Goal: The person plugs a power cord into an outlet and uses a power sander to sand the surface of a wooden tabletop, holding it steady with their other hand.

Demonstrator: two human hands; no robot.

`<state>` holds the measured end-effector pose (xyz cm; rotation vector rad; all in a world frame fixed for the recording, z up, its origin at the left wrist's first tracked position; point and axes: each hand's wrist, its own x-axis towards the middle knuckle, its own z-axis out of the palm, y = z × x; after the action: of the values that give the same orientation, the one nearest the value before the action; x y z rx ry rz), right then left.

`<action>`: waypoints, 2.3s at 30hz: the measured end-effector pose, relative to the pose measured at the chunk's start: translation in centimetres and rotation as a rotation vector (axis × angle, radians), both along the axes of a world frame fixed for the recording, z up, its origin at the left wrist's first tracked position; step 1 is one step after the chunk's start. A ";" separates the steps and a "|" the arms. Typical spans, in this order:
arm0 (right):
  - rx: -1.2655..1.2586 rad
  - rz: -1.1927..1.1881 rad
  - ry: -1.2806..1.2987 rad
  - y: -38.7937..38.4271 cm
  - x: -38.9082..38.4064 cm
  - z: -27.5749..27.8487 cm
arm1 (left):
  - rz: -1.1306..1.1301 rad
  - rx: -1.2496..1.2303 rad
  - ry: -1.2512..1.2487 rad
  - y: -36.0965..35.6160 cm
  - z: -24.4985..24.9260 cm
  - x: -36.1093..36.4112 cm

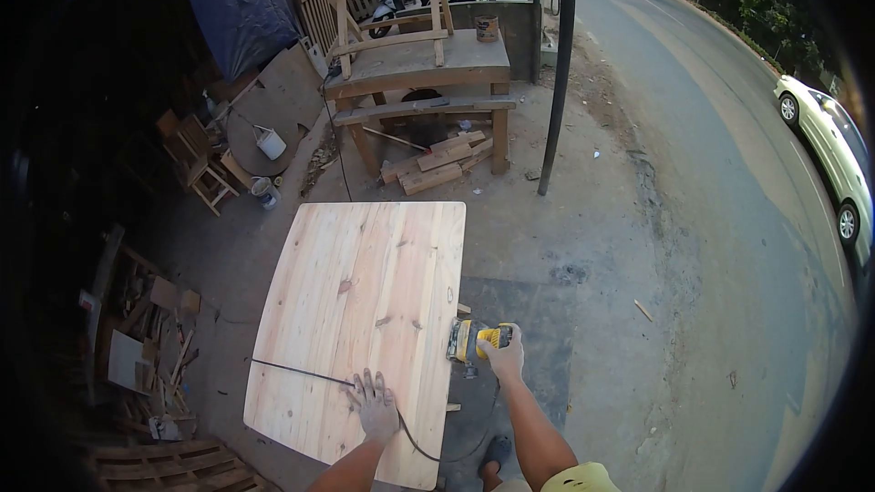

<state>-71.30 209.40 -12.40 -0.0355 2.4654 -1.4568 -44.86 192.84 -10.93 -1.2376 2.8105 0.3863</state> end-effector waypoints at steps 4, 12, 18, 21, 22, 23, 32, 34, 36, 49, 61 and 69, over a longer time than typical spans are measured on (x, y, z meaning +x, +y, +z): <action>0.402 0.113 0.200 -4.2 -1.3 9.9 | -0.012 -0.016 -0.019 0.0 -0.3 0.2; 0.456 0.496 0.233 -3.1 1.1 11.3 | -0.006 0.009 -0.011 -0.2 -0.3 0.1; 0.462 0.590 0.153 -2.8 6.5 12.2 | -0.023 0.034 0.007 -0.3 0.3 0.0; 0.307 0.249 0.212 -2.7 4.4 9.7 | -0.018 0.038 -0.002 -0.5 -0.3 0.1; 0.147 0.167 0.199 -2.0 2.4 6.0 | -0.015 0.040 -0.008 -0.4 -0.2 0.2; -0.013 0.082 0.186 -1.2 0.7 2.6 | -0.020 0.046 0.013 -0.3 0.1 0.1; 0.302 0.237 0.276 -6.6 -7.6 7.7 | -0.035 0.004 -0.006 -0.1 0.1 -0.2; 0.378 0.358 0.246 -8.3 -7.9 11.9 | -0.035 0.008 -0.051 -0.2 -0.4 -0.1; 0.497 0.738 0.326 -8.5 -7.5 13.3 | -0.022 0.004 -0.081 -0.1 -0.9 0.0; -0.380 0.098 -0.330 -5.8 -14.8 -0.5 | 0.103 -0.087 -0.090 -5.9 -2.3 -18.8; 0.167 0.653 0.302 -6.1 -11.4 7.4 | 0.202 -0.077 -0.056 -6.7 -2.1 -22.0; -0.376 0.066 -0.455 -7.2 -18.1 0.4 | 0.206 -0.042 -0.077 -6.7 -2.2 -22.1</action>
<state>-89.39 202.17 -12.00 0.1249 1.7992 -1.6619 -66.98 186.10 -13.14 -1.5221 2.6487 0.2823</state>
